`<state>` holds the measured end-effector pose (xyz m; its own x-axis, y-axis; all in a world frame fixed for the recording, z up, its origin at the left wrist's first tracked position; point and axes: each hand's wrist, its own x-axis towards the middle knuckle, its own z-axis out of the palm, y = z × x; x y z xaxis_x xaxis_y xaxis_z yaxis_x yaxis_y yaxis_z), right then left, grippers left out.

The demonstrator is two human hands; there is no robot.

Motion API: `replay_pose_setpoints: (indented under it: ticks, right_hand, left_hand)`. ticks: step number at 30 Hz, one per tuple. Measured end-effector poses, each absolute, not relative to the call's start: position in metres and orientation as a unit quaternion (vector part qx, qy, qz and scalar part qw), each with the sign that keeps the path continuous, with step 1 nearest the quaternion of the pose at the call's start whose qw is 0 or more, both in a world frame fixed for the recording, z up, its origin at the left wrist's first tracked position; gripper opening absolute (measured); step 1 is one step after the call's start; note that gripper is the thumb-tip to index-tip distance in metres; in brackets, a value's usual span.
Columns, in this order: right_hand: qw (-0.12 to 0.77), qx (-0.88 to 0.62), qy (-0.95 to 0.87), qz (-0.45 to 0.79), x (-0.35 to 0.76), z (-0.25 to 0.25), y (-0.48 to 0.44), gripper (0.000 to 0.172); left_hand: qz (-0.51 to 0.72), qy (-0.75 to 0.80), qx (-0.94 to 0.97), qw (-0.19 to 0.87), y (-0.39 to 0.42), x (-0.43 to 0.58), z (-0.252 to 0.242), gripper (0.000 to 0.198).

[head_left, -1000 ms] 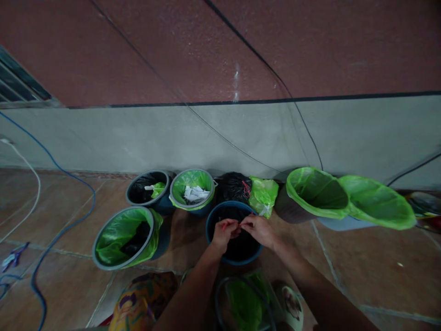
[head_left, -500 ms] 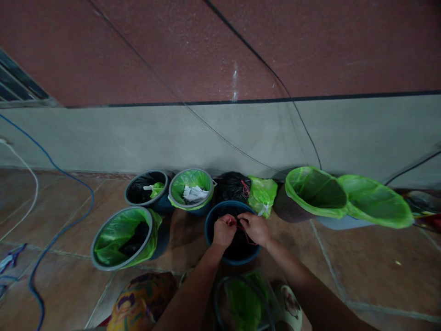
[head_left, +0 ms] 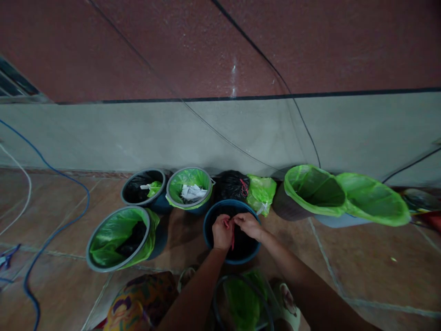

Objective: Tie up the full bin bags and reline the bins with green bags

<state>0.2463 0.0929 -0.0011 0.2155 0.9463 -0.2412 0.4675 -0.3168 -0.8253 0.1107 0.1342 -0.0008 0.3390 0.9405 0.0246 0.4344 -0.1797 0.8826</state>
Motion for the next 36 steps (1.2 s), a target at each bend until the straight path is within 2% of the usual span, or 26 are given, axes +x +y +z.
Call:
replay_pose_setpoints:
  ticks: [3, 8, 11, 13, 16, 18, 20, 22, 24, 26, 28, 32, 36]
  right_hand:
    - [0.259, -0.744, -0.495, 0.367, 0.244, 0.011, 0.093, 0.029]
    - [0.155, -0.819, -0.498, 0.239, 0.242, 0.025, 0.090, 0.030]
    - [0.095, -0.845, -0.482, 0.213, 0.241, 0.026, 0.089, 0.028]
    - [0.098, -0.846, -0.479, 0.213, 0.241, 0.026, 0.087, 0.028]
    - [0.165, -0.842, -0.466, 0.218, 0.241, 0.024, 0.080, 0.030]
    - [0.211, -0.842, -0.446, 0.220, 0.240, 0.021, 0.071, 0.037]
    - [0.223, -0.843, -0.433, 0.228, 0.236, 0.015, 0.061, 0.052]
    - [0.204, -0.840, -0.439, 0.245, 0.229, 0.008, 0.053, 0.065]
    - [0.179, -0.838, -0.446, 0.258, 0.220, 0.002, 0.049, 0.073]
    - [0.165, -0.843, -0.439, 0.264, 0.212, -0.004, 0.050, 0.076]
    - [0.155, -0.847, -0.426, 0.279, 0.207, -0.006, 0.054, 0.067]
    - [0.153, -0.836, -0.427, 0.309, 0.210, -0.003, 0.060, 0.031]
    - [0.173, -0.839, -0.432, 0.283, 0.220, 0.000, 0.056, 0.023]
  left_hand:
    - [0.286, 0.489, 0.713, 0.413, 0.133, 0.108, -0.003, 0.013]
    - [0.268, 0.484, 0.726, 0.409, 0.128, 0.102, -0.002, 0.015]
    - [0.247, 0.484, 0.729, 0.415, 0.125, 0.100, 0.000, 0.016]
    - [0.228, 0.487, 0.729, 0.424, 0.124, 0.098, 0.001, 0.016]
    - [0.201, 0.491, 0.736, 0.420, 0.124, 0.094, 0.000, 0.013]
    - [0.194, 0.487, 0.755, 0.395, 0.124, 0.089, -0.002, 0.041]
    - [0.177, 0.482, 0.776, 0.368, 0.124, 0.085, -0.005, 0.072]
    - [0.141, 0.476, 0.792, 0.356, 0.124, 0.084, -0.007, 0.083]
    - [0.091, 0.467, 0.804, 0.357, 0.125, 0.086, -0.008, 0.072]
    - [0.031, 0.461, 0.813, 0.354, 0.127, 0.090, -0.007, 0.044]
    - [-0.013, 0.462, 0.816, 0.347, 0.130, 0.094, -0.004, 0.021]
    - [0.012, 0.465, 0.812, 0.353, 0.136, 0.094, -0.001, 0.016]
    - [0.068, 0.465, 0.795, 0.384, 0.135, 0.087, -0.004, 0.020]
